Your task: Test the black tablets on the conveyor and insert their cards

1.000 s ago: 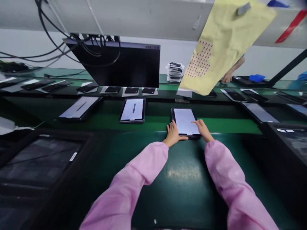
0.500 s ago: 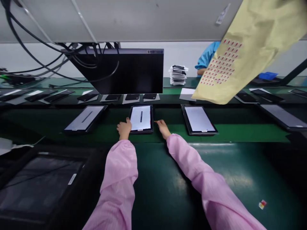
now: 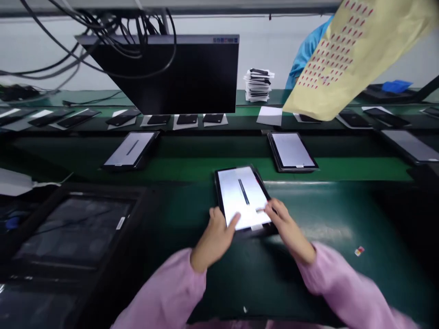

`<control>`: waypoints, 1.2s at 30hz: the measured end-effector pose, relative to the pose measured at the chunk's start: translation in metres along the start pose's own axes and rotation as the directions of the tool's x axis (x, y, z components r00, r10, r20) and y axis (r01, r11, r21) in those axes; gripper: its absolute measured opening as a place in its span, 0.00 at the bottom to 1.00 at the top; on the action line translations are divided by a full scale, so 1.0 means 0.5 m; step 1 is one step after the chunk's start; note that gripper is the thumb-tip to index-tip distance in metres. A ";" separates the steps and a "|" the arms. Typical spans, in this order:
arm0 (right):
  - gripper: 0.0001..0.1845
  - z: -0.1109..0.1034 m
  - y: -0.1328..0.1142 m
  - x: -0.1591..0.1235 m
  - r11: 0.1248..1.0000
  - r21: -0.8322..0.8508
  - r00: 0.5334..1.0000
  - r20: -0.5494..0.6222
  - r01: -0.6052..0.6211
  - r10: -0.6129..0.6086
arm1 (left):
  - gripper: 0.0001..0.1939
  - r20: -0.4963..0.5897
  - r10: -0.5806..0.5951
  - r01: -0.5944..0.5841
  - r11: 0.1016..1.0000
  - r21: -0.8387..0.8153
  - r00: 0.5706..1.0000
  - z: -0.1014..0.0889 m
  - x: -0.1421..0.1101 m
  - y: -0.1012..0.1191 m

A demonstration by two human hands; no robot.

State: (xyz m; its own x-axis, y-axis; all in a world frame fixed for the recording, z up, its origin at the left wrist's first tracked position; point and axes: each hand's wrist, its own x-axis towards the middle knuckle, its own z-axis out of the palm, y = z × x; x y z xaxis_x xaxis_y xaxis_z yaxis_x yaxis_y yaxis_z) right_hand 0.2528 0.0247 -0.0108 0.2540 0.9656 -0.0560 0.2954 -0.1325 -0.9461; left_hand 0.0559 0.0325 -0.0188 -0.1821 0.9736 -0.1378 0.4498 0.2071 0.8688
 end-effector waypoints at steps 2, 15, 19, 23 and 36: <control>0.26 -0.051 0.047 -0.125 0.995 -0.002 0.995 0.029 -0.098 0.098 | 0.32 0.164 -0.028 0.017 0.998 0.068 0.986 0.002 -0.117 -0.026; 0.24 -0.076 0.153 -0.147 0.908 0.372 0.981 0.044 -0.190 0.187 | 0.33 0.055 0.028 -0.020 0.990 -0.139 0.998 0.121 -0.078 -0.073; 0.22 -0.063 0.151 -0.152 0.885 0.436 0.984 0.025 -0.167 0.174 | 0.35 0.061 0.016 0.002 0.958 -0.288 0.998 0.145 -0.087 -0.082; 0.17 -0.084 0.132 -0.178 0.897 0.426 0.992 0.010 -0.116 0.124 | 0.34 -0.002 0.081 -0.072 0.880 -0.469 0.997 0.119 -0.119 -0.055; 0.06 -0.114 0.091 -0.132 0.751 0.422 0.858 -0.170 0.507 -0.484 | 0.19 -0.412 0.661 -0.748 0.361 -0.557 0.627 0.022 -0.026 0.117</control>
State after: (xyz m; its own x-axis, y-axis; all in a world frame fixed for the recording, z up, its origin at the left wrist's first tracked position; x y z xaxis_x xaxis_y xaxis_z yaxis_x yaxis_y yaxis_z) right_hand 0.3022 -0.0580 -0.0319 0.2312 0.8550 0.4643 -0.0378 0.4848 -0.8738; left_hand 0.0943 0.0333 0.0285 -0.1771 0.7075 0.6842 -0.1882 -0.7067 0.6820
